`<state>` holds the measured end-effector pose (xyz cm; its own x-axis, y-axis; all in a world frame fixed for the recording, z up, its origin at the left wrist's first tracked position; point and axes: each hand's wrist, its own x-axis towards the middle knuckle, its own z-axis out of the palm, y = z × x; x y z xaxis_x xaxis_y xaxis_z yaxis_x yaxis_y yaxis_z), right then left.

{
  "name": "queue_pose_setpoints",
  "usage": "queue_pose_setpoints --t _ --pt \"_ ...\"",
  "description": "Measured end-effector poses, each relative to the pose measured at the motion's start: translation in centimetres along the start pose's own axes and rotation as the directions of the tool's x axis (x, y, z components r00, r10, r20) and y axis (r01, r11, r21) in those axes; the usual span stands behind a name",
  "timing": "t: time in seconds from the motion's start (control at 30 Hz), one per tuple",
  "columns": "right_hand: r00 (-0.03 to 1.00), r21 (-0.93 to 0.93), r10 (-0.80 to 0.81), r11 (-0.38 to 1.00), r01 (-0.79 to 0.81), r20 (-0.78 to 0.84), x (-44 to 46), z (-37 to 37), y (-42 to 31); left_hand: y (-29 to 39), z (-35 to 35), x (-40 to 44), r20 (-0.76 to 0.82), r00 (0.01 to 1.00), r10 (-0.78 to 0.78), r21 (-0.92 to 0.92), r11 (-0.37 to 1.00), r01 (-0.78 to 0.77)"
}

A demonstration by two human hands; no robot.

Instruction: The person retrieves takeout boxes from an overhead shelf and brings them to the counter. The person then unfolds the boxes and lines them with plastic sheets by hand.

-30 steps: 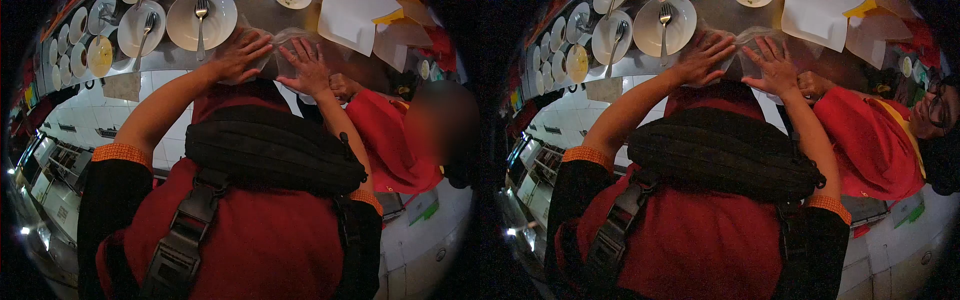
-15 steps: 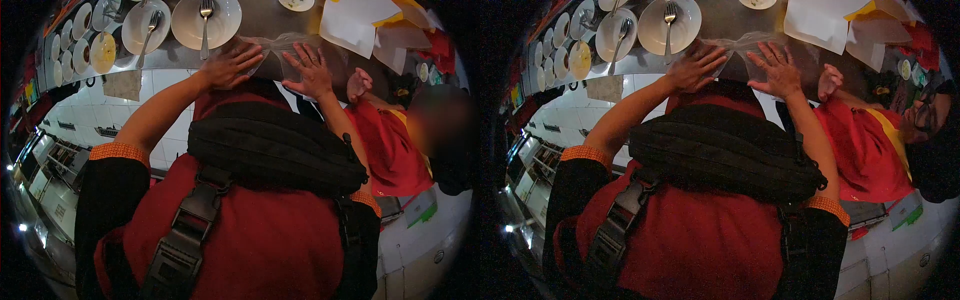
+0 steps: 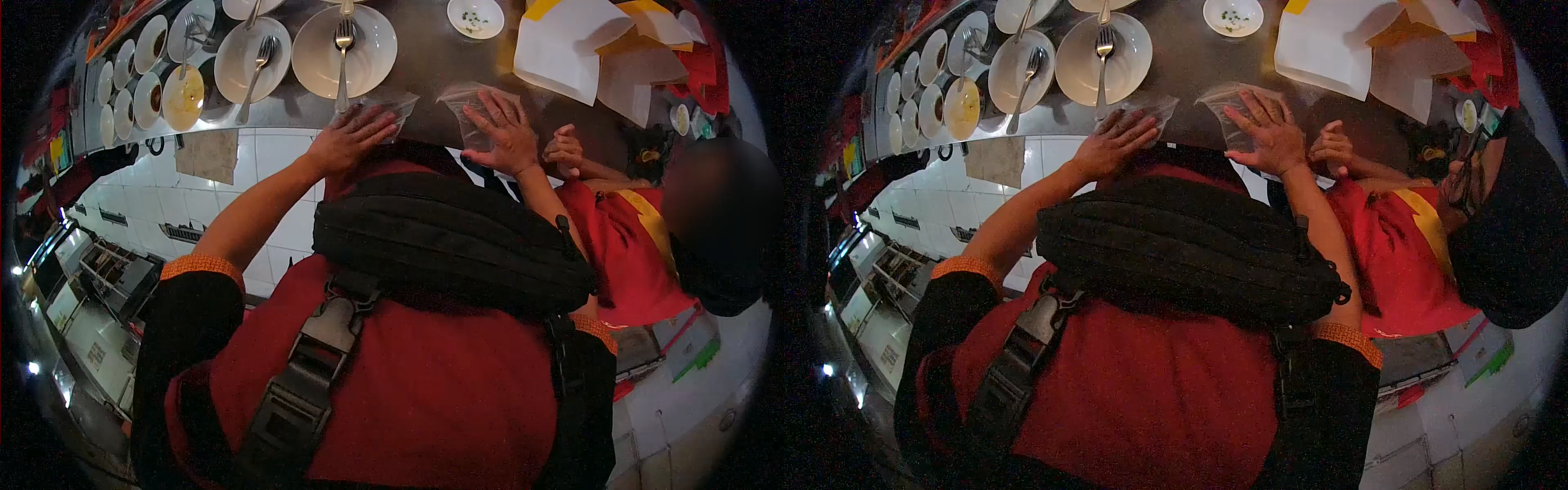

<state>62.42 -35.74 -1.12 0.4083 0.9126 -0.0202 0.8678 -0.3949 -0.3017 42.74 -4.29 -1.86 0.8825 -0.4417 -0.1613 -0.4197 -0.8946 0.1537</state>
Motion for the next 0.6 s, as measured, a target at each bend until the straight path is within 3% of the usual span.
queue_pose_setpoints --t 0.17,0.2,0.27,0.37,0.4,0.43,0.5,0.53,0.57,0.6 --pt "0.998 0.008 0.011 1.0 -0.01 -0.062 -0.3 -0.3 -0.3 -0.6 1.9 -3.3 0.004 0.997 -0.072 -0.037 0.997 0.072" --pt "0.994 0.055 0.01 0.998 -0.004 -0.108 -0.4 -0.1 -0.3 -0.7 1.4 -3.0 -0.139 0.989 -0.056 -0.108 0.993 0.041" --pt "0.957 0.065 -0.001 0.998 0.02 -0.291 -0.7 0.4 -0.3 -1.2 1.2 -2.4 -0.171 0.984 -0.049 -0.096 0.995 0.032" --pt "0.936 0.148 0.097 0.988 -0.049 -0.338 -1.3 2.3 0.4 -0.8 0.8 -1.3 -0.264 0.961 -0.085 -0.163 0.986 0.043" --pt "0.882 0.175 0.122 0.984 -0.046 -0.455 -0.7 1.1 -0.7 -0.3 0.5 -0.7 -0.324 0.938 -0.125 -0.238 0.97 0.047" --pt "0.877 0.165 0.118 0.985 -0.045 -0.466 -0.6 1.0 -1.0 0.3 -0.7 0.5 -0.334 0.935 -0.118 -0.227 0.973 0.042" --pt "0.726 0.511 0.504 0.824 -0.244 -0.468 -0.5 1.7 -1.4 2.0 -3.1 3.2 -0.455 0.824 -0.339 -0.667 0.742 -0.063" --pt "0.596 0.741 0.683 0.639 -0.208 -0.421 0.3 2.2 -1.8 2.6 -4.1 4.5 -0.376 0.819 -0.435 -0.821 0.566 -0.076" --pt "0.588 0.739 0.685 0.642 -0.206 -0.43 0.4 2.1 -1.6 2.7 -5.1 5.9 -0.383 0.82 -0.425 -0.816 0.571 -0.085" --pt "0.572 0.937 0.777 0.347 -0.045 -0.261 0.7 1.4 -1.5 2.8 -6.5 7.3 -0.268 0.809 -0.523 -0.957 0.24 -0.162"
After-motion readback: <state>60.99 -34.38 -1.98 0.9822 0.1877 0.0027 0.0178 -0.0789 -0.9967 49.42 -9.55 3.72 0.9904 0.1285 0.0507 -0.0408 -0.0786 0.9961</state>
